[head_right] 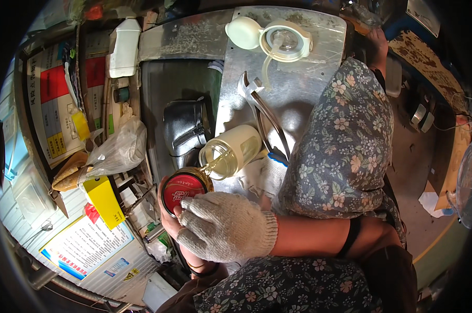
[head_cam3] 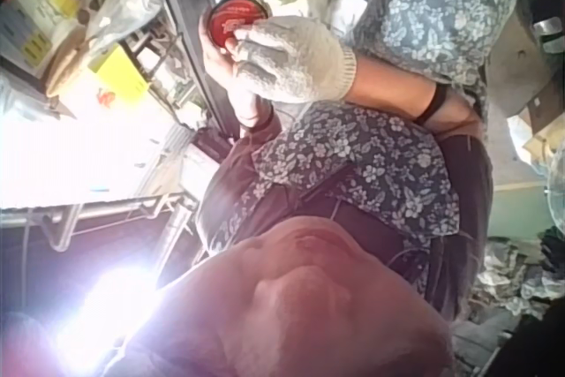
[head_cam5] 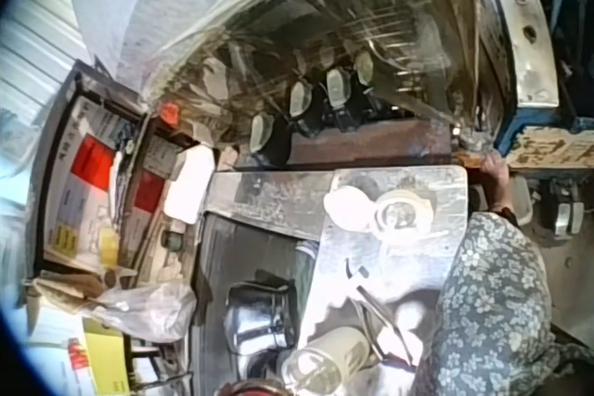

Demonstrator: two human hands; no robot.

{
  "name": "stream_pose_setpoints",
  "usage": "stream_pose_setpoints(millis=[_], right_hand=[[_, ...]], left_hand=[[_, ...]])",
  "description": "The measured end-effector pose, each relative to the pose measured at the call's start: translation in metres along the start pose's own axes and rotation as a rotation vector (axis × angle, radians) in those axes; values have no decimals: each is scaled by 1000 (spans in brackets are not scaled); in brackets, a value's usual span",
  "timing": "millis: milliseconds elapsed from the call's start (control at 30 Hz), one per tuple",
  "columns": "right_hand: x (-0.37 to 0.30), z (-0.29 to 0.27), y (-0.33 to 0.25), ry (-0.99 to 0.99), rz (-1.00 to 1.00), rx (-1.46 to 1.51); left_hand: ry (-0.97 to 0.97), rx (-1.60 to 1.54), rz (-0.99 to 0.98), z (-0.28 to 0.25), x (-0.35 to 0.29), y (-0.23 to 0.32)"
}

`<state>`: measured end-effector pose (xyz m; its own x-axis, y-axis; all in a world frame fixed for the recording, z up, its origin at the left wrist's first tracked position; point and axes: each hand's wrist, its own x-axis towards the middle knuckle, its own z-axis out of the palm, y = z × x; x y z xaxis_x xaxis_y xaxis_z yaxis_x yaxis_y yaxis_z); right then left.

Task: Cleaning and assembling footwear components on an industrial production line, including applying adhesives and inspecting soles.

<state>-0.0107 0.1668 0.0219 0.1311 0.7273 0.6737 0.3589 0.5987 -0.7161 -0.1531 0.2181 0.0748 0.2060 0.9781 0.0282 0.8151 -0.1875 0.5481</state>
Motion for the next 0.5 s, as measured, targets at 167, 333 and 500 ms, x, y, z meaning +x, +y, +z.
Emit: stream_pose_setpoints(millis=[167, 333, 500], right_hand=[[3, -5, 2, -14, -7, -11], [3, -5, 1, -5, 1, -10], [0, -3, 0, 10, 22, 13]], left_hand=[[3, 89, 58, -1, 2, -1], [-6, 113, 43, -2, 3, 7], [-36, 212, 71, -7, 6, 14]])
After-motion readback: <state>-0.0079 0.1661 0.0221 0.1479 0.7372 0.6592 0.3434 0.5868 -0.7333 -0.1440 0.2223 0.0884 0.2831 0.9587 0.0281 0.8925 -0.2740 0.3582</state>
